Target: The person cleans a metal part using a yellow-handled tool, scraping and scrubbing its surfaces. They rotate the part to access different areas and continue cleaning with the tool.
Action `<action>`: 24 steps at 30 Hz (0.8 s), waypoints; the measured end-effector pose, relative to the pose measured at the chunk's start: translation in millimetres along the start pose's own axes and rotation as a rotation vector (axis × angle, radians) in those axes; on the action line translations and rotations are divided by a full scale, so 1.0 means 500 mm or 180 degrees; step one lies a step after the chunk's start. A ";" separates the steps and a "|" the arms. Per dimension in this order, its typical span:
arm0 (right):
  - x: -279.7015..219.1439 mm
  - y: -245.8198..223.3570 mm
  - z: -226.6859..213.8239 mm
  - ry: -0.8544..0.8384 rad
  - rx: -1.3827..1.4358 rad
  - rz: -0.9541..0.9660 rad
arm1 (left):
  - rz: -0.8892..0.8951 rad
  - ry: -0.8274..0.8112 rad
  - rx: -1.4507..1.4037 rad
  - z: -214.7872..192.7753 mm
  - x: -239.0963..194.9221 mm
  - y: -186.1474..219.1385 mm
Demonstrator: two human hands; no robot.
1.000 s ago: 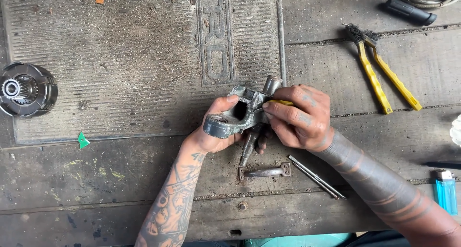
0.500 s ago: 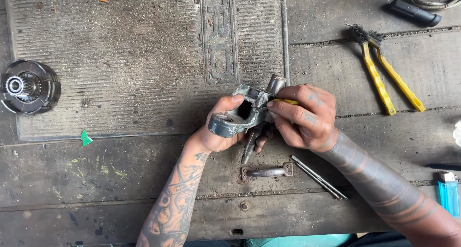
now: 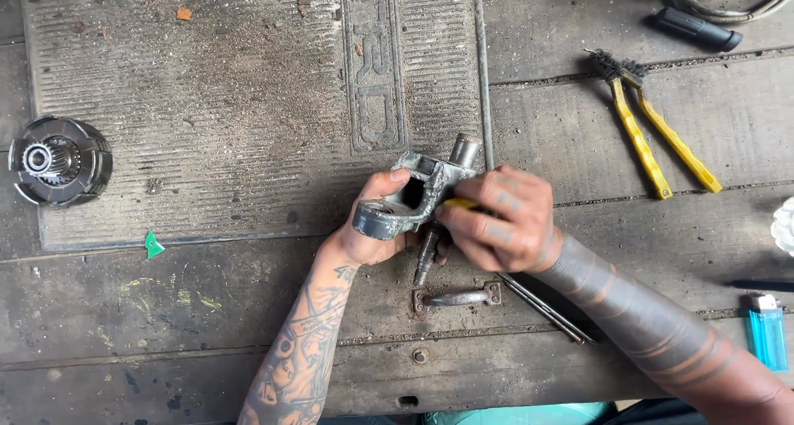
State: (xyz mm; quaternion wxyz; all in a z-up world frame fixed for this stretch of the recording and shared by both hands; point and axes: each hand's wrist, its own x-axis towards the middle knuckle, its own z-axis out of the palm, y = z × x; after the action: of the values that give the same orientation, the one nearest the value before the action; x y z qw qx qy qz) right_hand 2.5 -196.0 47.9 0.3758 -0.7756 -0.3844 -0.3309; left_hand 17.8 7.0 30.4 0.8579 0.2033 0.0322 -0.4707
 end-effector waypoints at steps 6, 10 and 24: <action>-0.025 0.021 0.004 0.0256 0.0350 0.0219 | -0.0205 0.0392 -0.0057 -0.009 0.001 -0.016; -0.013 0.023 0.001 0.0322 0.0269 0.0350 | -0.0143 0.0703 -0.0092 -0.044 0.013 -0.020; -0.008 0.015 0.004 0.0518 0.0347 0.0189 | 0.1056 -0.0195 0.1416 0.015 0.007 -0.005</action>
State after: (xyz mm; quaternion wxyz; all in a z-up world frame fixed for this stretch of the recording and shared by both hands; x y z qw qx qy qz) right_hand 7.4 -199.1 41.4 0.4570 -0.7356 -0.3469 -0.3602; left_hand 16.5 0.1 35.6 0.8581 0.3749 -0.1317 -0.3252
